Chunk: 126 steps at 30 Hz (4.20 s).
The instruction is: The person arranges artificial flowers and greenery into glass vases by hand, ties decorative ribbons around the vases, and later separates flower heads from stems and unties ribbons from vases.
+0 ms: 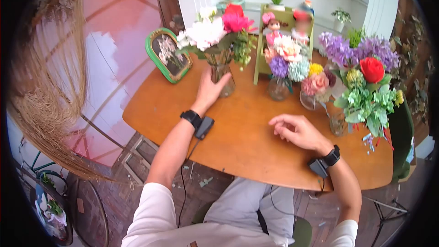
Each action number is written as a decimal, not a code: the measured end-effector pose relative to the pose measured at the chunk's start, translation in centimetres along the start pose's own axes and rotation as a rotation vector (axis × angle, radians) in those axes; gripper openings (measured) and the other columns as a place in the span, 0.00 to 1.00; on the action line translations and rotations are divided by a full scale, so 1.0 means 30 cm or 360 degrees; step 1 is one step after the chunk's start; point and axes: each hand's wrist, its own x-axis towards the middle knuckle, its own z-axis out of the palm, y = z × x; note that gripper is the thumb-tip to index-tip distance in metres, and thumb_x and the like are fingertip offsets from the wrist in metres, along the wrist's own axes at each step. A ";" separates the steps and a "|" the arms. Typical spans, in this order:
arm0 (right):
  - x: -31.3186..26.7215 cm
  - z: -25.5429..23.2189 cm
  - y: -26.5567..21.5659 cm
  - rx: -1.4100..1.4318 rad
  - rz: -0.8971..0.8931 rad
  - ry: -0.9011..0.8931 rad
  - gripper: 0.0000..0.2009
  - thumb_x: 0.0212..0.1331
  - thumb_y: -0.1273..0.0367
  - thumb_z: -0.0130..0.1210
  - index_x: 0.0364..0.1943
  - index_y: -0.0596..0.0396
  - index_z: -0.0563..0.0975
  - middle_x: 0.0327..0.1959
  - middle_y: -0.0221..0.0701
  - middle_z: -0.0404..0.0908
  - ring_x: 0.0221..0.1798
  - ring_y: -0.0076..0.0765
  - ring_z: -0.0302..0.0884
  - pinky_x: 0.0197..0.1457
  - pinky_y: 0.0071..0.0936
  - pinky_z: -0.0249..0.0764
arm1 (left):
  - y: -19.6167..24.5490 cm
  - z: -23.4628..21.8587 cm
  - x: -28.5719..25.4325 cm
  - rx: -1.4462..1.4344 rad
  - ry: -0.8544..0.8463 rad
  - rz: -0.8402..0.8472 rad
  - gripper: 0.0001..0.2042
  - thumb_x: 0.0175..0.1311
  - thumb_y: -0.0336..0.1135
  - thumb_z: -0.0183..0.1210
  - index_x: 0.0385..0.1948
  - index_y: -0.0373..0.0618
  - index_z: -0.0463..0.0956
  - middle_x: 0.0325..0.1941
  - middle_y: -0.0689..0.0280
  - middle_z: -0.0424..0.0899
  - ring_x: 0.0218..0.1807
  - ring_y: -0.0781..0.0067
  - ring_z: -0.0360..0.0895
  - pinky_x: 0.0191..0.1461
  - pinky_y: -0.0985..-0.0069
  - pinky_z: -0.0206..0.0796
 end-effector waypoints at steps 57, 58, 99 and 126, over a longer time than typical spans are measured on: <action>-0.010 -0.015 0.160 0.0612 0.0159 0.0009 0.13 0.73 0.65 0.52 0.50 0.58 0.81 0.37 0.23 0.81 0.37 0.15 0.74 0.42 0.17 0.74 | -0.029 -0.133 0.024 -0.0257 -0.0282 -0.0376 0.41 0.70 0.43 0.60 0.75 0.29 0.47 0.78 0.50 0.53 0.80 0.62 0.50 0.80 0.68 0.41; -0.010 -0.015 0.158 0.0611 0.0154 0.0006 0.12 0.73 0.65 0.52 0.50 0.58 0.81 0.37 0.23 0.81 0.37 0.15 0.74 0.42 0.17 0.74 | -0.012 -0.112 0.015 -0.0357 -0.0290 -0.0310 0.39 0.69 0.42 0.62 0.72 0.29 0.51 0.76 0.51 0.58 0.78 0.63 0.54 0.79 0.68 0.45; -0.007 -0.010 0.157 0.0570 0.0180 0.0026 0.12 0.73 0.66 0.53 0.49 0.58 0.81 0.36 0.22 0.81 0.38 0.15 0.73 0.45 0.17 0.73 | -0.028 -0.086 0.026 -0.0050 -0.0087 -0.0210 0.33 0.58 0.42 0.73 0.60 0.32 0.70 0.60 0.60 0.79 0.60 0.69 0.73 0.66 0.72 0.63; -0.004 -0.014 0.151 0.0566 0.0205 0.0022 0.11 0.74 0.65 0.52 0.49 0.56 0.81 0.35 0.20 0.80 0.37 0.14 0.72 0.42 0.16 0.72 | 0.082 -0.013 0.009 0.0004 0.0119 -0.0137 0.27 0.61 0.37 0.72 0.55 0.32 0.70 0.51 0.60 0.82 0.51 0.75 0.80 0.54 0.77 0.71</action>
